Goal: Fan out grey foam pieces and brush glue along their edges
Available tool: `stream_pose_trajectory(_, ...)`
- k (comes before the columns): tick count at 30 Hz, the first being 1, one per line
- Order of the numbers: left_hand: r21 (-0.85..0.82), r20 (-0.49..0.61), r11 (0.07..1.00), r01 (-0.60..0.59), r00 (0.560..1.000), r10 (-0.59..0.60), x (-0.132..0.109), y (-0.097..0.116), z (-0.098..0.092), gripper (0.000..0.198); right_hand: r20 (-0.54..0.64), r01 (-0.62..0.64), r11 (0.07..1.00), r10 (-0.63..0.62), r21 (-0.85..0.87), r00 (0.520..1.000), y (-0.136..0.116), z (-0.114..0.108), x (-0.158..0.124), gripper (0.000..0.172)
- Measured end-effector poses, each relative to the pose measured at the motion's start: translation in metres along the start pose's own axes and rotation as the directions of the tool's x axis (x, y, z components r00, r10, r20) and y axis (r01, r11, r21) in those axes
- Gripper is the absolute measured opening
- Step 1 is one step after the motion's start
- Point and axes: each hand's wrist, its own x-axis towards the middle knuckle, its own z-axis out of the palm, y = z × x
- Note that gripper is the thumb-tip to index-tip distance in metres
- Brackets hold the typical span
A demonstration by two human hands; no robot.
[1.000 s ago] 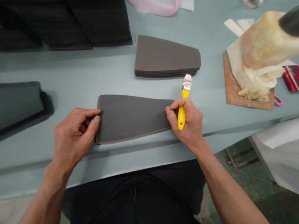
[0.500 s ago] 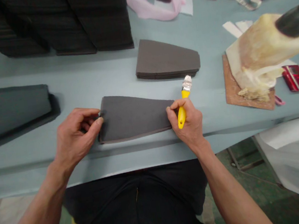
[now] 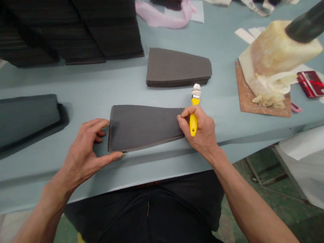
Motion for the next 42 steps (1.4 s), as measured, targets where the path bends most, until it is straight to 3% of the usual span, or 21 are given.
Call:
stream_pose_trajectory(15,0.046,-0.008,0.996,-0.08,0.997,0.081,-0.003,-0.001,0.002,0.076,0.008,-0.002,0.999,0.002,0.053,1.0,0.001,-0.002,0.0,0.016)
stream_pose_trajectory(28,0.039,0.0,0.999,-0.028,1.0,0.028,-0.002,0.002,0.002,0.076,0.048,0.075,0.997,-0.075,0.008,0.996,-0.001,-0.007,0.004,0.011)
stream_pose_trajectory(33,0.019,0.005,1.0,-0.008,1.0,0.008,-0.003,0.0,0.002,0.078,0.049,0.052,0.999,-0.052,-0.01,0.997,-0.003,-0.006,0.007,0.011)
stream_pose_trajectory(42,0.027,-0.008,0.999,-0.029,1.0,0.029,-0.003,0.0,0.004,0.078,0.092,0.107,0.988,-0.118,0.115,0.989,-0.004,-0.004,0.012,0.017)
